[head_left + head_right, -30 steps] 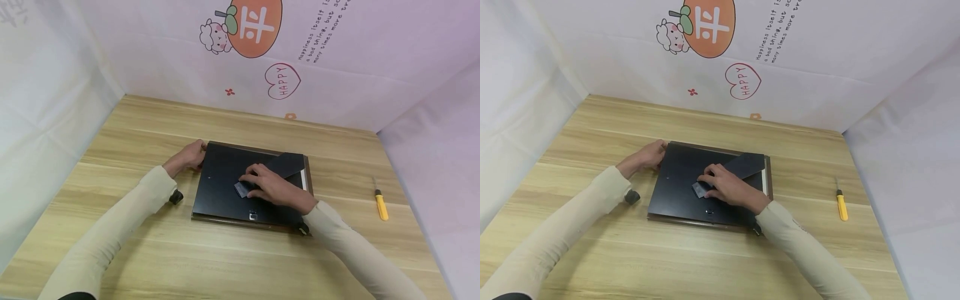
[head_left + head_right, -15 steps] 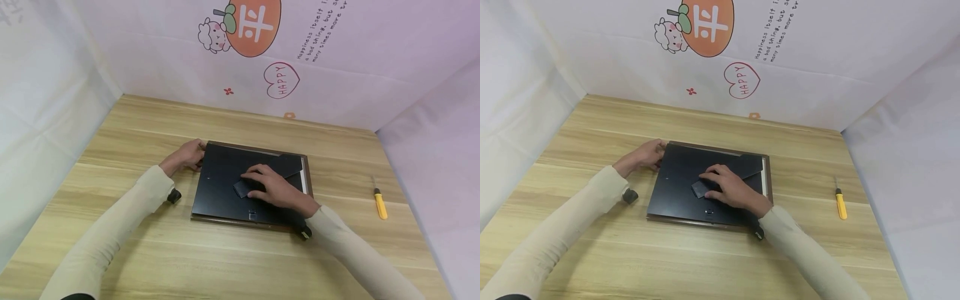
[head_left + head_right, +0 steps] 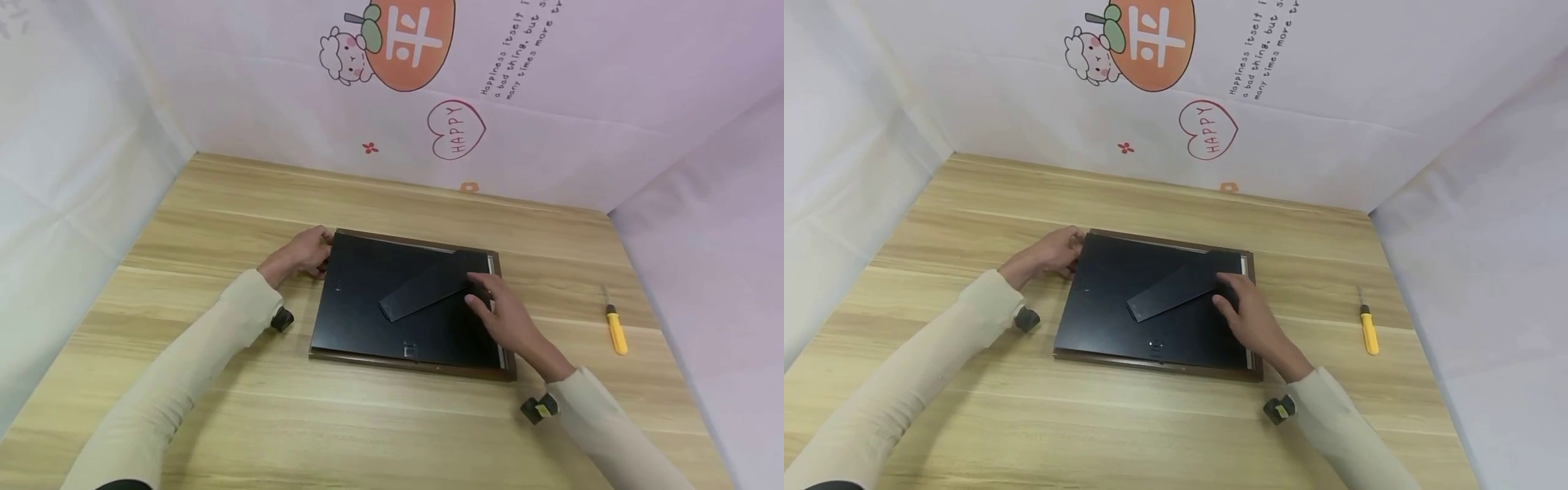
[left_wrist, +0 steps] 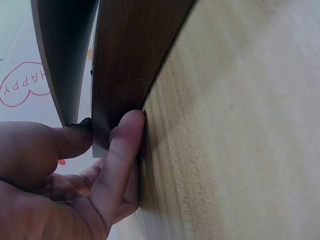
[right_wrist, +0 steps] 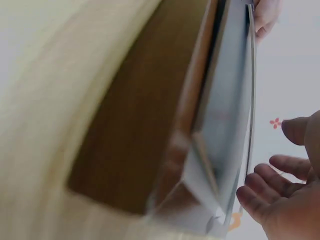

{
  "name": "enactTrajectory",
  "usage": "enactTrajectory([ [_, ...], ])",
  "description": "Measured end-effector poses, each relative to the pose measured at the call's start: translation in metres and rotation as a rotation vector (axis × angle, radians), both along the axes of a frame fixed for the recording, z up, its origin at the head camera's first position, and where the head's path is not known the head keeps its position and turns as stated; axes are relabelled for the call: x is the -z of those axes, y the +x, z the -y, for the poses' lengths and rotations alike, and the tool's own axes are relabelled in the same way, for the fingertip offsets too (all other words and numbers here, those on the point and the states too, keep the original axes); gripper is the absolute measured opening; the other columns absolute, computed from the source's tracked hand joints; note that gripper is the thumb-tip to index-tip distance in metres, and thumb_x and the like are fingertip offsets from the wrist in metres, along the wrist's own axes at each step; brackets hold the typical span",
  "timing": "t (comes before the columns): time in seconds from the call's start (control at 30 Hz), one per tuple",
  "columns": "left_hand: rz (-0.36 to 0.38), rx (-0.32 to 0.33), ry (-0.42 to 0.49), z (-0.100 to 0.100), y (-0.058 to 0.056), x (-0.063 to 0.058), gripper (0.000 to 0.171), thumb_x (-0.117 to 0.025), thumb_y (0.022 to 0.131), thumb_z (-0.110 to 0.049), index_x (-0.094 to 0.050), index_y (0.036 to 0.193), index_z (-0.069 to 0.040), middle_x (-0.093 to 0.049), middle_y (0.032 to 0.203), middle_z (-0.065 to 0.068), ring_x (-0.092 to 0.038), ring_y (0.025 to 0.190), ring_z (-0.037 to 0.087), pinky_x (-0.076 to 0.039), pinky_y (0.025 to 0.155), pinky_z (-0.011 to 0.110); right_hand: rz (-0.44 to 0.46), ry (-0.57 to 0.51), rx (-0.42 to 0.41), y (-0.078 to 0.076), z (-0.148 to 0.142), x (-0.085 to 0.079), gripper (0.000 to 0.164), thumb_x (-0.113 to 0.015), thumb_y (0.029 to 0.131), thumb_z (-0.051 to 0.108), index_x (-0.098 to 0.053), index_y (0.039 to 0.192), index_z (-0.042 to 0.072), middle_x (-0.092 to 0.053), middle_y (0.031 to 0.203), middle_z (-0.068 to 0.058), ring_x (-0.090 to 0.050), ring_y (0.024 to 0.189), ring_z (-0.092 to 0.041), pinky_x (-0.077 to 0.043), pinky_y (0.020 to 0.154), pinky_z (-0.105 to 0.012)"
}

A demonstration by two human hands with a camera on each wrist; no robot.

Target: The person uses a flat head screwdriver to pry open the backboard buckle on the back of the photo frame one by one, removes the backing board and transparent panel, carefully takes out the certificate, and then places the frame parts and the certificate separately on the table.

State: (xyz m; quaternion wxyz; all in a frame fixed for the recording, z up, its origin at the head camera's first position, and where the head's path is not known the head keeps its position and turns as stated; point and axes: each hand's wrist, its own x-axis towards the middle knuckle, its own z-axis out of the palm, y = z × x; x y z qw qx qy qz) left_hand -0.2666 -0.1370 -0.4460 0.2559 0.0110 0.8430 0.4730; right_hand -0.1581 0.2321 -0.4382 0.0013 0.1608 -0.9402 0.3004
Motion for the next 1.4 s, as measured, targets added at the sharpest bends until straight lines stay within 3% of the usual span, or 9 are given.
enactTrajectory([
  [0.13,0.010,-0.006,0.001,0.001,0.001,-0.001,0.033,-0.044,0.104,-0.007,-0.040,0.136,-0.001,-0.061,0.103,0.020,-0.062,0.074,0.021,-0.060,0.063,0.031,0.011,0.006,0.038,0.005,-0.008,0.003,0.043,-0.055,0.101,0.013,-0.047,0.140,-0.004,-0.049,0.141,-0.026,-0.050,0.127,-0.042,-0.049,0.099,-0.057],
  [0.23,0.009,-0.003,0.000,0.001,0.001,-0.001,0.032,-0.043,0.104,-0.007,-0.040,0.135,-0.001,-0.061,0.104,0.021,-0.061,0.074,0.021,-0.060,0.063,0.030,0.019,0.021,0.078,0.009,-0.010,0.004,0.043,-0.056,0.101,0.015,-0.048,0.140,-0.004,-0.053,0.134,-0.025,-0.059,0.110,-0.039,-0.053,0.090,-0.052],
  [0.4,-0.003,0.001,-0.002,0.001,0.001,-0.001,0.031,-0.042,0.104,-0.006,-0.041,0.134,0.000,-0.060,0.103,0.021,-0.061,0.073,0.020,-0.059,0.062,0.030,0.053,0.045,0.168,0.017,-0.007,0.000,0.047,-0.054,0.102,0.019,-0.045,0.142,-0.005,-0.057,0.099,-0.017,-0.053,0.080,-0.026,-0.047,0.073,-0.038],
  [0.5,-0.007,0.005,-0.005,0.002,0.001,-0.001,0.030,-0.041,0.104,-0.007,-0.041,0.134,0.001,-0.060,0.103,0.021,-0.061,0.073,0.020,-0.059,0.062,0.030,0.104,0.035,0.222,0.021,-0.004,-0.005,0.052,-0.052,0.103,0.022,-0.039,0.145,-0.007,-0.061,0.105,-0.023,-0.058,0.092,-0.030,-0.051,0.082,-0.044],
  [0.57,-0.008,0.008,-0.008,0.002,0.002,-0.001,0.030,-0.041,0.104,-0.007,-0.041,0.134,0.001,-0.060,0.104,0.021,-0.061,0.073,0.020,-0.059,0.062,0.030,0.159,0.008,0.248,0.023,-0.002,-0.010,0.056,-0.050,0.104,0.025,-0.035,0.148,-0.007,-0.059,0.122,-0.029,-0.059,0.107,-0.038,-0.050,0.093,-0.052],
  [0.73,-0.007,0.013,-0.012,0.002,0.003,-0.003,0.031,-0.040,0.104,-0.006,-0.040,0.134,0.002,-0.060,0.105,0.021,-0.061,0.074,0.020,-0.060,0.063,0.030,0.343,-0.074,0.271,0.022,0.006,-0.025,0.068,-0.045,0.105,0.031,-0.018,0.153,-0.008,-0.030,0.153,-0.033,-0.034,0.141,-0.046,-0.035,0.113,-0.058],
  [0.97,-0.012,0.015,-0.012,0.000,0.002,-0.003,0.032,-0.040,0.104,-0.006,-0.040,0.136,0.001,-0.059,0.106,0.021,-0.061,0.076,0.020,-0.060,0.064,0.030,0.571,-0.193,0.301,0.010,0.007,-0.042,0.075,-0.042,0.106,0.034,-0.005,0.153,-0.009,-0.018,0.157,-0.035,-0.022,0.145,-0.048,-0.027,0.117,-0.060],
  [1.23,-0.014,0.012,-0.006,0.000,0.001,-0.001,0.031,-0.040,0.105,-0.006,-0.039,0.135,0.001,-0.058,0.105,0.021,-0.061,0.076,0.020,-0.059,0.063,0.029,0.649,-0.350,0.303,0.000,-0.002,-0.046,0.064,-0.038,0.106,0.032,-0.023,0.147,-0.014,-0.039,0.140,-0.032,-0.038,0.132,-0.041,-0.034,0.112,-0.053],
  [1.4,-0.017,0.018,-0.012,0.000,0.002,-0.001,0.031,-0.038,0.104,-0.005,-0.039,0.135,0.001,-0.058,0.105,0.021,-0.061,0.076,0.021,-0.059,0.062,0.029,0.720,-0.456,0.315,-0.006,-0.011,-0.045,0.062,-0.031,0.108,0.030,-0.017,0.151,-0.012,-0.028,0.154,-0.033,-0.030,0.143,-0.042,-0.031,0.117,-0.051],
])
